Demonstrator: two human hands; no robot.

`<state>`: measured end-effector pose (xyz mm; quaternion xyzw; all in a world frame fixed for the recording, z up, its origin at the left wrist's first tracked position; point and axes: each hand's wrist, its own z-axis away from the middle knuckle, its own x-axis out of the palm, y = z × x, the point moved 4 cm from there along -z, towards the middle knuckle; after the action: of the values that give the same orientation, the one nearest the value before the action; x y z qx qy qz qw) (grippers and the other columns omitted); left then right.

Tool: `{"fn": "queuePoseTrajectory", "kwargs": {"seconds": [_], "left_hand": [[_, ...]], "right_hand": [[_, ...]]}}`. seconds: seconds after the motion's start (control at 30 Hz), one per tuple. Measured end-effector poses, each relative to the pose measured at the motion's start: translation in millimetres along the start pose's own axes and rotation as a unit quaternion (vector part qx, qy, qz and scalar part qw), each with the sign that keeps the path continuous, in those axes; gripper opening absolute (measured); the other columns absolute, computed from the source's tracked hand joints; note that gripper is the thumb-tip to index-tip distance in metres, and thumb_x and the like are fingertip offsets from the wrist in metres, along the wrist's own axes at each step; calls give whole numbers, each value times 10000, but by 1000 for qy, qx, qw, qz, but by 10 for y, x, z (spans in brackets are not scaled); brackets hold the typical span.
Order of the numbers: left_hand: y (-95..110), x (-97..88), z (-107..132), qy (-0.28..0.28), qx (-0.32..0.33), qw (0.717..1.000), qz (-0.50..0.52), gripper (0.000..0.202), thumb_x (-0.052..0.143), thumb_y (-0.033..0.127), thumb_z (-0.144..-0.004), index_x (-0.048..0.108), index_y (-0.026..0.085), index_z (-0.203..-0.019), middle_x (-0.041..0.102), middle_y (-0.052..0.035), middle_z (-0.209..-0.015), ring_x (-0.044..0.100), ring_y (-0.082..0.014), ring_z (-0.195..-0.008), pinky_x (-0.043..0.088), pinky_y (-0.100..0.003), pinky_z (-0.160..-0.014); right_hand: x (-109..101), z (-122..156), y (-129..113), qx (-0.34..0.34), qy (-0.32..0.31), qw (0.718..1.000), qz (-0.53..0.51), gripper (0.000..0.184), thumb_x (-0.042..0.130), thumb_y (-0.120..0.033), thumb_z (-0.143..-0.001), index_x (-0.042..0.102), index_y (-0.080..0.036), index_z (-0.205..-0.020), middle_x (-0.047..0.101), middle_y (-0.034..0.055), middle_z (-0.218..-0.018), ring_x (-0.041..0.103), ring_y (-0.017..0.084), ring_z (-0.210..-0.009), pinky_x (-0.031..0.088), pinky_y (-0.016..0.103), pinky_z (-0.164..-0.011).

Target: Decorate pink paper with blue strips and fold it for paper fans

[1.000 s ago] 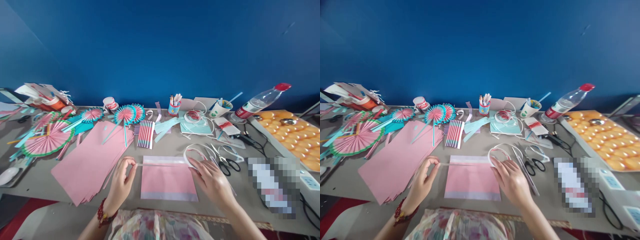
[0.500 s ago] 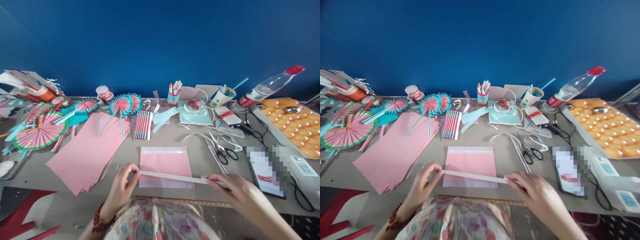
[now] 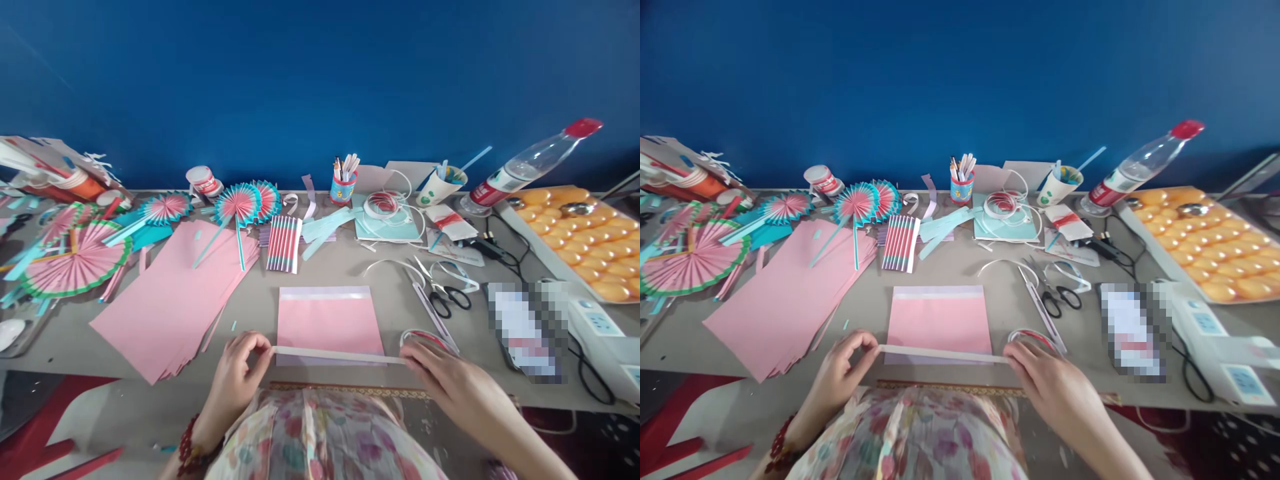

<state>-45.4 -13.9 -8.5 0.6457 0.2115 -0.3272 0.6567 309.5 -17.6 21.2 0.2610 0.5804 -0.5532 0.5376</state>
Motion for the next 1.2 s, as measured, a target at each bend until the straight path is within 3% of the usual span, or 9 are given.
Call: {"fn": "queuePoseTrajectory", "kwargs": {"seconds": [0.33, 1.2], "left_hand": [[-2, -8, -34, 14, 9, 999, -35, 154, 558, 270, -908, 593, 208, -772, 659, -4, -795, 602, -185, -805, 392, -324, -805], [6, 124, -5, -5, 33, 991, -128, 128, 537, 226, -880, 588, 213, -763, 628, 1, -782, 553, -186, -809, 343, -350, -810]], "right_hand": [[24, -121, 57, 6, -4, 1000, -17, 258, 395, -407, -968, 569, -267, -839, 655, -5, -801, 622, 136, -594, 436, 220, -524], [61, -162, 36, -7, 6, 999, 37, 342, 366, -475, -975, 559, -256, -796, 643, -9, -754, 618, 139, -567, 401, 226, -475]]}}
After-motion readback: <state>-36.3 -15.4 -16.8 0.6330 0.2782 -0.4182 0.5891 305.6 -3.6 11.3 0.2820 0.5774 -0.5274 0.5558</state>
